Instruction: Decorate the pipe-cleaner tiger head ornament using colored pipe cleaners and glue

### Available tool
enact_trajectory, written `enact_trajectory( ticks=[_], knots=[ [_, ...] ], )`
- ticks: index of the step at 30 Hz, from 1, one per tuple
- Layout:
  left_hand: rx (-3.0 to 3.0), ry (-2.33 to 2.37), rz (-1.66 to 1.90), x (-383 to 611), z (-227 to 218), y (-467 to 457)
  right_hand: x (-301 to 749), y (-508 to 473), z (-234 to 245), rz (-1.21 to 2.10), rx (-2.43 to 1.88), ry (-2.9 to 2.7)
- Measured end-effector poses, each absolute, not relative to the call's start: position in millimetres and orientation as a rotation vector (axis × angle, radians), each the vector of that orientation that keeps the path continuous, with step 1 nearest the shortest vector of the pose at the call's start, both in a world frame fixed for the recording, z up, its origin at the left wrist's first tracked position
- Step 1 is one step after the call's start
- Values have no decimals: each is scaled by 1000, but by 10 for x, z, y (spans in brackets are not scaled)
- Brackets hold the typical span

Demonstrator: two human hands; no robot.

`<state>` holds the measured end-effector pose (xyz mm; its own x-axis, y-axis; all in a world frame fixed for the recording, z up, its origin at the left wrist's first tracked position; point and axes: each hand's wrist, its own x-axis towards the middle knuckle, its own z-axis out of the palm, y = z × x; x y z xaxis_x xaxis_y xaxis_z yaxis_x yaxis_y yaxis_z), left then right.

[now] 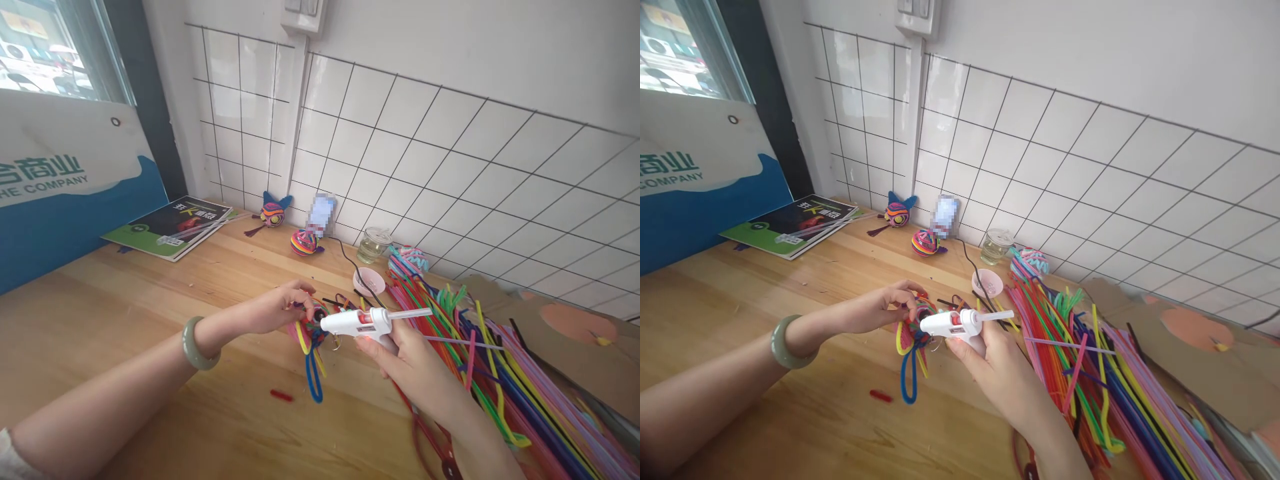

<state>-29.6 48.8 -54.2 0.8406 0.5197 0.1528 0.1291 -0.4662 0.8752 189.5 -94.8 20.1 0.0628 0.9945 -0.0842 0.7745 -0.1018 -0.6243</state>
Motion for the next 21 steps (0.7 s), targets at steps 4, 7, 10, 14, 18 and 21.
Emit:
enact_trajectory(
  ticks=[4,7,10,14,18,21],
  knots=[
    [1998,488,490,-293,-543,478,1865,-945,164,701,-1904,-1763],
    [1968,492,474,-281,-527,466,1844,-940,149,663,-1907,-1800],
    [1969,493,467,-271,-517,465,1837,-939,117,570,-1888,-1830],
    [1987,497,478,-269,-524,476,1841,-967,49,442,-1960,-1854],
    [1998,489,497,-268,-531,485,1830,-994,14,371,-1978,-1869],
    [2002,492,503,-262,-529,488,1823,-993,14,380,-1990,-1887]
  ],
)
